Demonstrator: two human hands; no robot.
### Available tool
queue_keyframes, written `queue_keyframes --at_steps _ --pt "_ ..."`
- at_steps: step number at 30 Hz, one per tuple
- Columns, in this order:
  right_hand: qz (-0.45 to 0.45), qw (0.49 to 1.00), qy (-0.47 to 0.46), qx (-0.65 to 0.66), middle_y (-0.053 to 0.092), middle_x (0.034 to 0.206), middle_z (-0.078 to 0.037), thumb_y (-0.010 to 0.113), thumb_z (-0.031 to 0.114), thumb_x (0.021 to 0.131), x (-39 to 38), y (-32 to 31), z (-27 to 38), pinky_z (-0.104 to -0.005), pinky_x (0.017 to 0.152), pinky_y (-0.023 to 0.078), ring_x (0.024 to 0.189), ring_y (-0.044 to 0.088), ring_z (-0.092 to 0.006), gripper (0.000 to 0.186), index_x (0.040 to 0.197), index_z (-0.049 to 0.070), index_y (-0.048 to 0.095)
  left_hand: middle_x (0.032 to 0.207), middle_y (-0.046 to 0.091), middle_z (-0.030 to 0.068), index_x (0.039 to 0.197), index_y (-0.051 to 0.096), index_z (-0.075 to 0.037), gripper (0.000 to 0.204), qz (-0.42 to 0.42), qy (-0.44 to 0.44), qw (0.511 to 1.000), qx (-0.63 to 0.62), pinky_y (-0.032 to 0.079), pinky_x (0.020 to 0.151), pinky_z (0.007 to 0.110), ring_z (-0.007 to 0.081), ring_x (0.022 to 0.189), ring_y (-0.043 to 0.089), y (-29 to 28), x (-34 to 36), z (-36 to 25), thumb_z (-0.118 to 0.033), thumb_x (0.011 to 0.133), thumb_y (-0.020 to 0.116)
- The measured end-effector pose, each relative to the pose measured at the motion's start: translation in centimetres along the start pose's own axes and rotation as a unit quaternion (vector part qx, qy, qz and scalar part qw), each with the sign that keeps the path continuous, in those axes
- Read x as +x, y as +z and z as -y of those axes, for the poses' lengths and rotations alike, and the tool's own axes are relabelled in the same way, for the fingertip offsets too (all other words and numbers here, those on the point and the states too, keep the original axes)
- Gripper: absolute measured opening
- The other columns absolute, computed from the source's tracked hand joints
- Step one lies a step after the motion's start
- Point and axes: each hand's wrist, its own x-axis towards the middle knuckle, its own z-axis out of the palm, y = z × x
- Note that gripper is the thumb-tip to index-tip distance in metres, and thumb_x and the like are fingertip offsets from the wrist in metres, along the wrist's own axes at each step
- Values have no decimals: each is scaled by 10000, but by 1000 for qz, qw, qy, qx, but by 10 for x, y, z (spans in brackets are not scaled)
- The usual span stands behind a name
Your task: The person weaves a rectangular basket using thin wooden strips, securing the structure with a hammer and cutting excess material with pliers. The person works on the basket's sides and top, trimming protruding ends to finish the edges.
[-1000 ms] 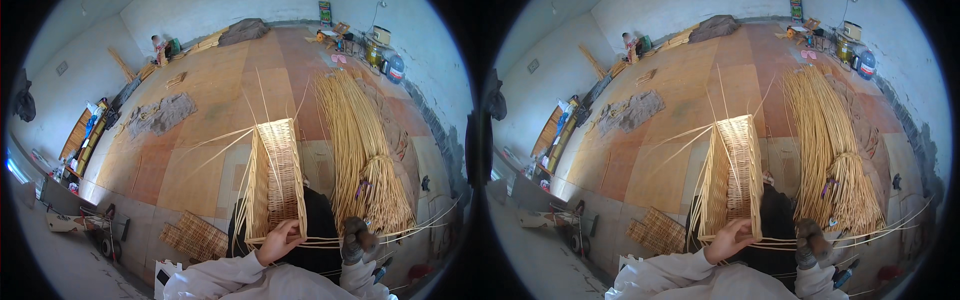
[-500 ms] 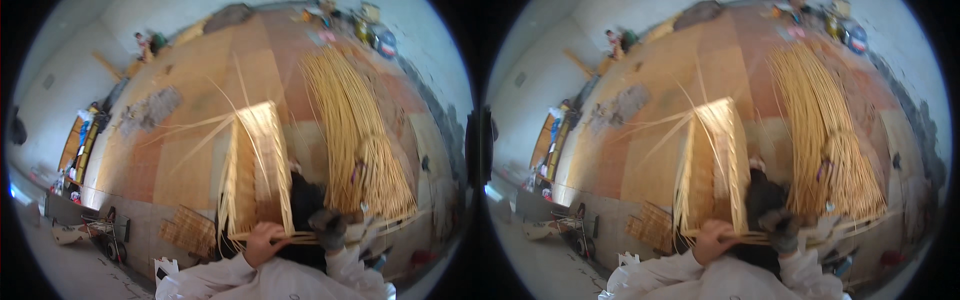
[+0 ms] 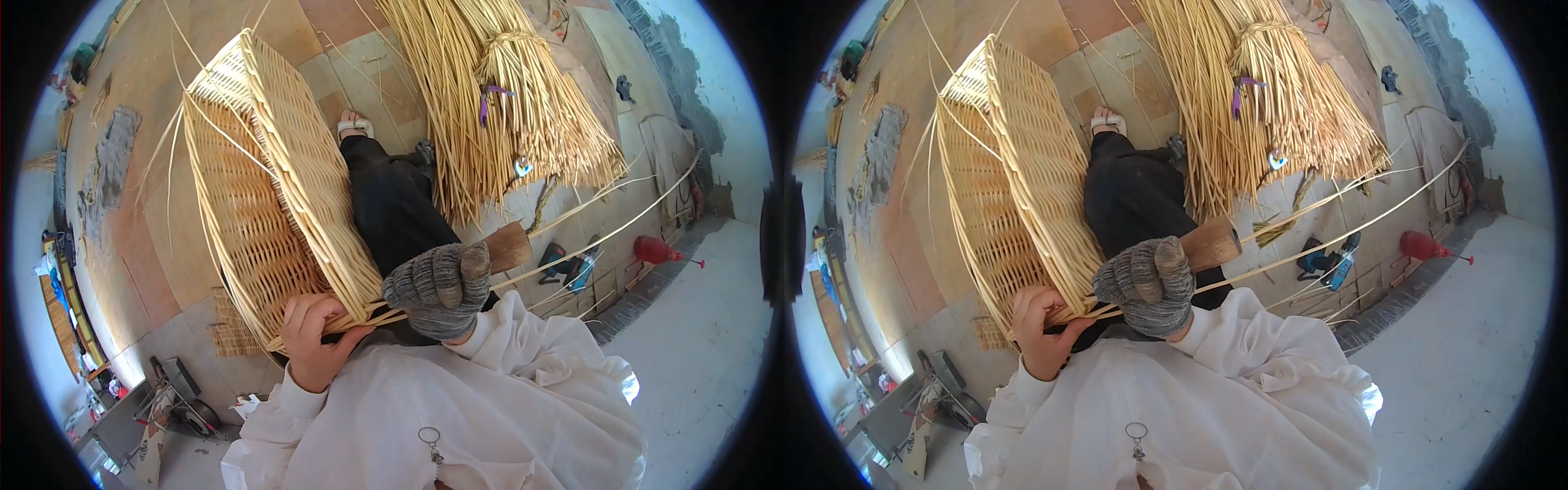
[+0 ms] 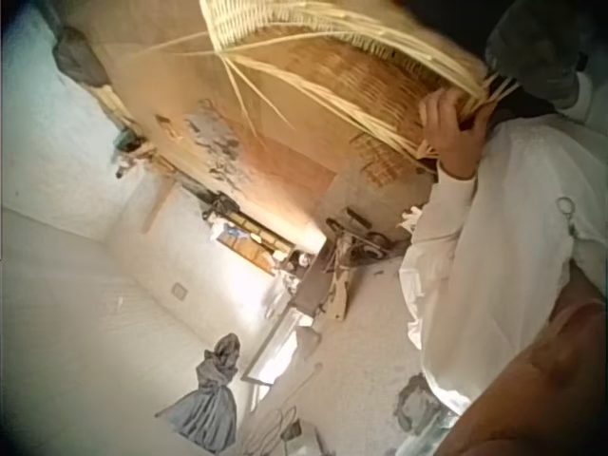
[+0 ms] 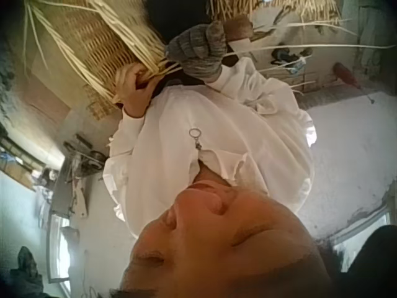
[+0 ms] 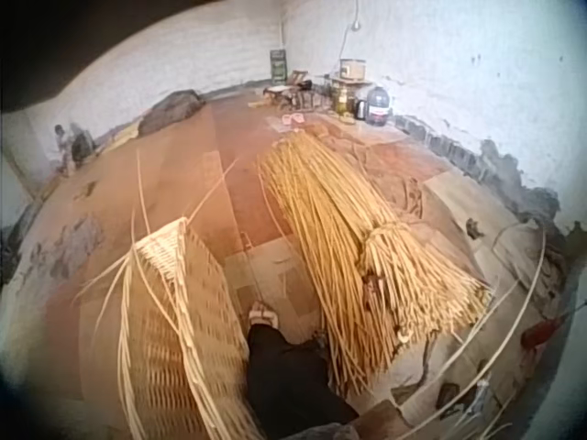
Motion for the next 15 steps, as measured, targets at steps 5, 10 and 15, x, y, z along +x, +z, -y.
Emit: queue_keyframes --at_steps 5,10,15 --pt "5 999 22 -37 356 436 -3 375 526 925 -1 -6 0 -363 495 348 416 339 -184 573 495 148 399 808 553 79 843 561 -43 442 0 2 1000 6 409 685 340 264 769 516 -1 -4 5 -187 530 838" --pt "10 999 16 -28 377 438 1 468 453 906 6 2 -2 -344 472 341 415 363 -169 520 498 133 427 789 551 73 836 561 -45 436 -22 -3 999 26 404 676 339 264 761 513 -2 -2 1 -222 545 833" --pt "-1 999 20 -39 395 435 -11 503 437 896 8 9 -2 -336 463 332 421 372 -174 514 493 126 431 785 555 73 835 560 -45 425 -12 9 1000 22 399 667 343 265 751 509 0 -2 5 -252 570 821"
